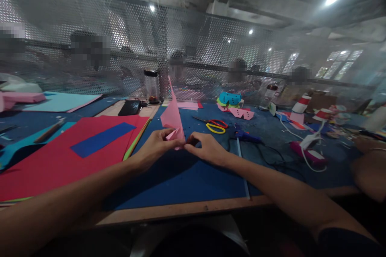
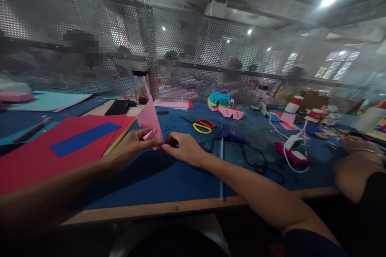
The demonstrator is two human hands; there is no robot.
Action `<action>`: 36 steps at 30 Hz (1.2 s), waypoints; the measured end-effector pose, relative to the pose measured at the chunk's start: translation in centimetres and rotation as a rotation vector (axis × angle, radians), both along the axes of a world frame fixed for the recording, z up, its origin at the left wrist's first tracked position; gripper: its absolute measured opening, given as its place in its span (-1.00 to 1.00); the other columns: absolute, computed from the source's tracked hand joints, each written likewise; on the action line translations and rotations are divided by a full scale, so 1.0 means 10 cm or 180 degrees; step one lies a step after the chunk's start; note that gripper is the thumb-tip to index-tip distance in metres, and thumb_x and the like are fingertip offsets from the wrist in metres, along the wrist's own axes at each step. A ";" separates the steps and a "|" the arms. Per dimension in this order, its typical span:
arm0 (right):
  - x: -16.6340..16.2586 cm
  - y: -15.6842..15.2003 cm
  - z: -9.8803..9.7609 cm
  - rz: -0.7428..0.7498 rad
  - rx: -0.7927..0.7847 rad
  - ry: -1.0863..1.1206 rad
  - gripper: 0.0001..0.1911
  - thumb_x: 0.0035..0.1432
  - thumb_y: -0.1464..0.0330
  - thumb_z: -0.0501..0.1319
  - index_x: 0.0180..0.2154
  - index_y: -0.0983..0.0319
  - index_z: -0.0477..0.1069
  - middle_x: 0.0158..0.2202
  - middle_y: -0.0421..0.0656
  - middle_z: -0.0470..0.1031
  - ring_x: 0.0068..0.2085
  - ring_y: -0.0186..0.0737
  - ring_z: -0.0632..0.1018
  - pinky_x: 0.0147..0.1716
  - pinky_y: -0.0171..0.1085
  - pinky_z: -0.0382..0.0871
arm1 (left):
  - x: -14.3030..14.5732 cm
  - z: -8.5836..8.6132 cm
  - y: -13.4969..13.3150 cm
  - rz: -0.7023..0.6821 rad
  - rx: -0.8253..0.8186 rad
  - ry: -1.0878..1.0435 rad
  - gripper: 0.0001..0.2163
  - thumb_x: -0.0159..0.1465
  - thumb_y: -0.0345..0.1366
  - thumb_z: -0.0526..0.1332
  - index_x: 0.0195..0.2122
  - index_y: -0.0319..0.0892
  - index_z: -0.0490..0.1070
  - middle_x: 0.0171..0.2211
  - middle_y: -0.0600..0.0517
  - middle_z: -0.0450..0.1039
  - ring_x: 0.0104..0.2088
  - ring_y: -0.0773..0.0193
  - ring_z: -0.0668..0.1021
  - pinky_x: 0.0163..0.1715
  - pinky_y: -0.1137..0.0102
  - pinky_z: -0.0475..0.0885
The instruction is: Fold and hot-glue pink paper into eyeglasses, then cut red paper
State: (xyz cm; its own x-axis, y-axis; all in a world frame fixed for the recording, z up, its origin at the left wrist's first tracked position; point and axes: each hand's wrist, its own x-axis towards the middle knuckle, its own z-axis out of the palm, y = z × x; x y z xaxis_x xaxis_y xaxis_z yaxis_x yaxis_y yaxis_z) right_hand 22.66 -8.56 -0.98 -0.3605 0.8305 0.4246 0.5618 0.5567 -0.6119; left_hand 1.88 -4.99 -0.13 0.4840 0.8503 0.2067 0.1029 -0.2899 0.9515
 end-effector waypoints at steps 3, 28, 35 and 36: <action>0.00 0.00 0.00 0.0032 0.0007 -0.0091 -0.88 0.28 0.35 0.26 -0.27 0.27 0.52 -0.32 -0.15 0.59 -0.29 -0.25 0.56 -0.23 -0.28 0.36 | 0.00 0.00 0.00 0.0049 0.0012 0.0053 -0.78 0.12 -0.16 0.41 -0.47 -0.19 0.49 -0.49 0.11 0.44 -0.44 0.31 0.40 -0.37 0.45 0.25; 0.04 0.02 -0.03 0.0248 0.0019 -0.0343 -0.79 0.35 0.28 0.20 -0.30 0.26 0.46 -0.38 -0.22 0.49 -0.34 -0.30 0.46 -0.29 -0.33 0.22 | 0.02 0.00 0.03 -0.0160 -0.0301 -0.0087 -0.71 0.05 -0.10 0.46 -0.50 -0.20 0.47 -0.52 0.11 0.43 -0.45 0.32 0.41 -0.36 0.43 0.29; 0.03 0.02 -0.06 0.0370 0.0015 -0.0372 -0.75 0.32 0.29 0.21 -0.40 0.26 0.42 -0.44 -0.26 0.41 -0.38 -0.33 0.41 -0.32 -0.34 0.17 | 0.01 -0.05 0.06 -0.0236 -0.0272 -0.0105 -0.71 0.09 -0.12 0.45 -0.51 -0.19 0.45 -0.52 0.13 0.43 -0.46 0.34 0.39 -0.38 0.44 0.26; 0.03 0.02 -0.06 0.0360 -0.0008 -0.0382 -0.76 0.31 0.31 0.21 -0.42 0.26 0.40 -0.46 -0.27 0.40 -0.39 -0.34 0.40 -0.33 -0.34 0.16 | 0.01 -0.05 0.06 -0.0256 -0.0266 -0.0116 -0.71 0.09 -0.12 0.45 -0.52 -0.19 0.44 -0.52 0.13 0.43 -0.47 0.35 0.39 -0.38 0.44 0.26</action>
